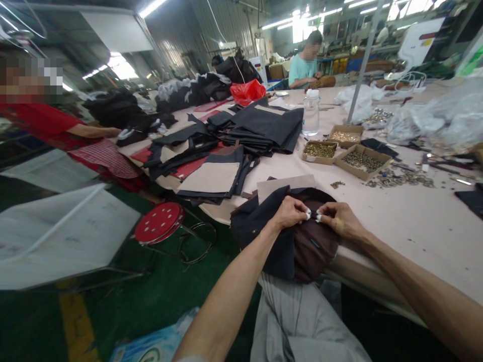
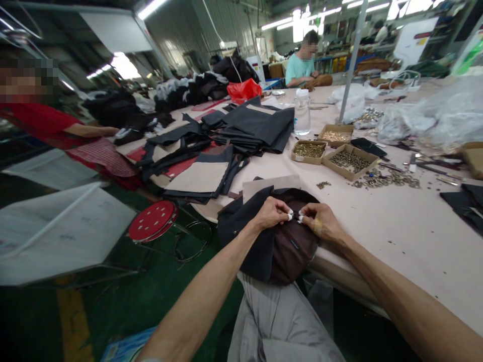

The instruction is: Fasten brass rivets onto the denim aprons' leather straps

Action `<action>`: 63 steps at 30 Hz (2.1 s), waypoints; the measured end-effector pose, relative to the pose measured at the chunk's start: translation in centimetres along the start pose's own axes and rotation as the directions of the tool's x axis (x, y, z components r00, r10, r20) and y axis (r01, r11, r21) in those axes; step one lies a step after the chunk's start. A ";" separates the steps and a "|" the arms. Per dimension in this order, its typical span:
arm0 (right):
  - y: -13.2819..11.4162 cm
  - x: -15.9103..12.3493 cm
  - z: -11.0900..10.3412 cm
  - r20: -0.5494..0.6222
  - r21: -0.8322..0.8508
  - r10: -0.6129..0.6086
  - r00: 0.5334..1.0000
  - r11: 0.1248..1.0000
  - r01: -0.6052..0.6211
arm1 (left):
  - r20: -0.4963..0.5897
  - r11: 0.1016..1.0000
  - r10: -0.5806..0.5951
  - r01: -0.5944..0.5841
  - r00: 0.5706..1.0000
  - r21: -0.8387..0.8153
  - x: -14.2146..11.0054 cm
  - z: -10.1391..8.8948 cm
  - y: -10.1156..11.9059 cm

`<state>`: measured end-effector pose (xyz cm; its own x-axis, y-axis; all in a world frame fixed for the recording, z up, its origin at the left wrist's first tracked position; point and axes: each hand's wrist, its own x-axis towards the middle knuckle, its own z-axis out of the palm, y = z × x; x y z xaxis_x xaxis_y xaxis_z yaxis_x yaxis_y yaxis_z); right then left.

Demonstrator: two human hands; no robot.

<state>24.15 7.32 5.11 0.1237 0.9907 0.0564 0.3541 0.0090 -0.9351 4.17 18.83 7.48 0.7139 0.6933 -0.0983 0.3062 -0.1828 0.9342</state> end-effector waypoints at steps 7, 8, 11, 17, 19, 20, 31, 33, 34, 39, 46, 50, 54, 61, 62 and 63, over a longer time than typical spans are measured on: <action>-0.3 -0.2 -0.4 0.004 0.036 -0.018 1.000 0.999 0.018 | -0.117 0.998 -0.033 0.039 0.993 0.049 1.0 0.6 0.0; -0.1 -0.2 -0.5 0.005 0.051 -0.014 1.000 0.999 0.014 | -0.130 0.997 -0.041 0.048 0.991 0.053 1.2 0.7 0.0; 0.2 -0.1 -0.6 0.008 0.093 0.012 1.000 0.996 -0.013 | -0.144 0.996 -0.061 0.069 0.988 0.055 1.4 0.8 -0.3; -0.3 -0.1 -0.9 0.063 0.182 0.061 0.996 0.981 -0.071 | -0.121 0.997 -0.057 0.062 0.991 0.041 1.4 0.8 -0.7; -0.5 -0.1 -1.0 0.078 0.204 0.081 0.994 0.974 -0.096 | -0.122 0.997 -0.054 0.059 0.991 0.045 1.3 0.9 -0.8; -0.5 0.0 -1.0 0.083 0.206 0.092 0.992 0.973 -0.108 | -0.124 0.997 -0.052 0.058 0.991 0.047 1.3 0.9 -0.8; -1.2 0.7 -0.5 0.091 -0.201 0.065 0.994 0.979 -0.046 | -0.114 0.995 -0.021 0.032 0.993 0.099 0.7 0.9 -0.2; -1.0 0.9 -0.6 0.102 -0.171 0.079 0.992 0.983 -0.061 | -0.116 0.993 -0.022 0.035 0.993 0.112 0.7 0.9 -0.2; -0.8 1.0 -0.7 0.110 -0.154 0.083 0.991 0.986 -0.065 | -0.117 0.992 -0.022 0.036 0.993 0.117 0.7 0.8 -0.2; 0.1 1.6 -1.1 0.173 -0.108 0.115 0.978 0.989 -0.097 | -0.128 0.990 -0.024 0.041 0.991 0.134 0.8 0.9 -0.3; -1.5 1.5 -1.4 0.181 -0.132 0.131 0.975 0.985 -0.108 | -0.162 0.989 -0.019 0.043 0.987 0.144 0.4 1.2 0.3; -1.6 1.4 -1.5 0.162 -0.153 0.134 0.978 0.982 -0.109 | -0.176 0.988 -0.018 0.045 0.984 0.149 0.3 1.1 0.7; -1.1 1.6 -1.3 0.195 -0.167 0.138 0.971 0.980 -0.106 | -0.164 0.988 -0.014 0.039 0.986 0.151 0.3 1.0 0.7; -1.4 1.4 -0.6 0.174 -0.236 0.096 0.980 0.970 -0.054 | -0.155 0.987 -0.007 0.032 0.988 0.158 0.3 1.0 0.6; -1.5 1.4 -0.6 0.174 -0.247 0.081 0.981 0.968 -0.036 | -0.153 0.987 -0.007 0.032 0.988 0.158 0.3 1.0 0.6; -1.6 1.3 -0.6 0.175 -0.256 0.073 0.982 0.966 -0.026 | -0.150 0.987 -0.009 0.033 0.989 0.158 0.3 1.0 0.6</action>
<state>24.30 8.53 6.91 -0.0148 0.9972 -0.0736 0.5764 -0.0516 -0.8155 5.20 18.25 7.64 0.6087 0.7916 -0.0538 0.4252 -0.2682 0.8645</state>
